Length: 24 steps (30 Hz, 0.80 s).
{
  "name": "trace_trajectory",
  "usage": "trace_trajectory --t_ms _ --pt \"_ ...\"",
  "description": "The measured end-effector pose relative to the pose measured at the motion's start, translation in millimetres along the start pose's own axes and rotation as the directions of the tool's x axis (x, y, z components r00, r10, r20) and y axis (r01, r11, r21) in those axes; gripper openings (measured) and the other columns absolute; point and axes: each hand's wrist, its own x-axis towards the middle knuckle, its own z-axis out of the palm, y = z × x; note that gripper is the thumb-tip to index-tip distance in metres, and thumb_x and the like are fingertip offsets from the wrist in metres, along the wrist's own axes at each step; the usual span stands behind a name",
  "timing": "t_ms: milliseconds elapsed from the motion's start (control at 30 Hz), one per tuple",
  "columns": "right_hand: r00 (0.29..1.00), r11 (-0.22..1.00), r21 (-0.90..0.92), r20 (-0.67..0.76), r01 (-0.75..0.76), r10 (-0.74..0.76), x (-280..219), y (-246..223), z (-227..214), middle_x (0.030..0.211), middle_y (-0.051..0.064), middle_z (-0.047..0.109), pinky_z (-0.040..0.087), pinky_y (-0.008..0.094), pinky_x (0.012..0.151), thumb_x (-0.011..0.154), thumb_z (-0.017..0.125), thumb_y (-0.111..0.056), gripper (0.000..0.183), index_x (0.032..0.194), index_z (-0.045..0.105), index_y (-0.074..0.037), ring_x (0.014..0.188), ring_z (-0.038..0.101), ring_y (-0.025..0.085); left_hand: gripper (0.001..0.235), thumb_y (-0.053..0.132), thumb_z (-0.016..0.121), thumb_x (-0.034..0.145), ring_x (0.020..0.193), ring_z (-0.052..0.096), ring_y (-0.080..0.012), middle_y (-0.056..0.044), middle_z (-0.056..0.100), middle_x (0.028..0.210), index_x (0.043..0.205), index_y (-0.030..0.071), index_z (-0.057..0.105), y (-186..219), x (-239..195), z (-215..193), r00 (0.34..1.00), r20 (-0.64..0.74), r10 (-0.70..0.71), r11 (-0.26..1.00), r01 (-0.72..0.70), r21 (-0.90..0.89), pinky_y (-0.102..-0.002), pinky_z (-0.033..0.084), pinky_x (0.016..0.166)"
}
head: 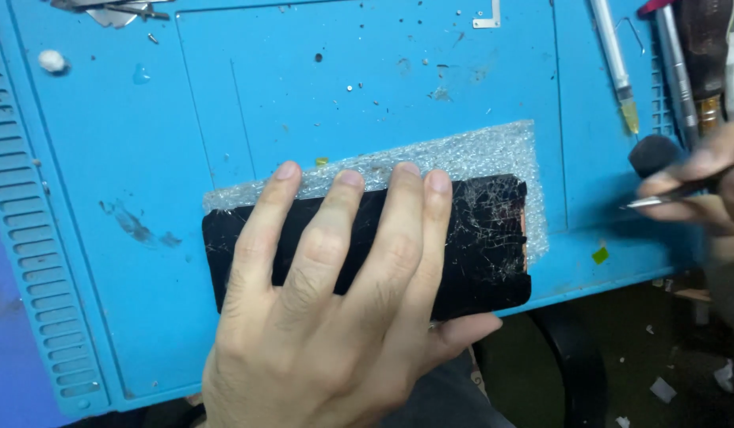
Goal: Removing glass shards from a cracked phone screen using tweezers and cleaning the surface with a brush
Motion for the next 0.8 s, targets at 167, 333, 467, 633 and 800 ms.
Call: trace_trajectory --t_ms 167,333,467,633,800 --pt "0.94 0.965 -0.262 -0.331 -0.012 -0.079 4 -131 235 0.127 0.022 0.062 0.062 0.045 0.108 0.113 0.038 -0.026 0.033 0.125 0.047 0.003 0.124 0.068 0.033 0.071 0.066 0.031 0.109 0.113 0.066 -0.0232 -0.001 0.07 0.131 0.137 0.014 0.071 2 0 0 1.0 -0.003 -0.008 1.0 0.008 -0.007 -0.051 0.061 0.102" --pt "0.901 0.79 -0.562 -0.169 0.244 -0.399 2 -170 259 0.121 0.024 0.059 0.061 0.04 0.111 0.115 0.054 -0.006 0.02 0.127 0.045 0.007 0.116 0.071 0.033 0.072 0.066 0.032 0.11 0.113 0.067 -0.0231 -0.002 0.072 0.13 0.136 0.013 0.074 -1 2 0 1.0 -0.009 0.02 1.0 -0.02 0.011 -0.05 0.061 0.101" --pt "0.885 0.794 -0.582 -0.258 0.178 -0.387 -5 -141 248 0.136 0.029 0.062 0.053 0.044 0.127 0.117 0.053 0.006 0.012 0.124 0.056 0.014 0.131 0.067 0.037 0.069 0.059 0.029 0.111 0.113 0.066 -0.0235 -0.003 0.071 0.129 0.136 0.013 0.073 0 3 0 1.0 -0.013 -0.001 1.0 0.0 -0.015 -0.05 0.061 0.1" --pt "0.909 0.826 -0.482 -0.128 0.292 -0.396 -15 -84 182 0.141 0.018 0.053 0.062 0.05 0.119 0.12 0.037 -0.019 0.029 0.144 0.036 -0.003 0.129 0.069 0.037 0.069 0.058 0.028 0.111 0.115 0.062 -0.0224 -0.001 0.071 0.13 0.136 0.014 0.075 -1 4 -1 1.0 0.023 -0.01 1.0 0.01 -0.005 -0.05 0.061 0.102" --pt "0.971 0.964 -0.213 -0.142 0.158 -0.191 -1 -156 235 0.117 0.015 0.061 0.077 0.043 0.098 0.105 0.047 -0.018 0.033 0.135 0.038 -0.01 0.106 0.08 0.031 0.068 0.051 0.024 0.112 0.114 0.063 -0.0225 -0.002 0.072 0.129 0.135 0.014 0.075 1 5 -1 1.0 0.018 -0.018 1.0 0.019 -0.019 -0.049 0.061 0.101"
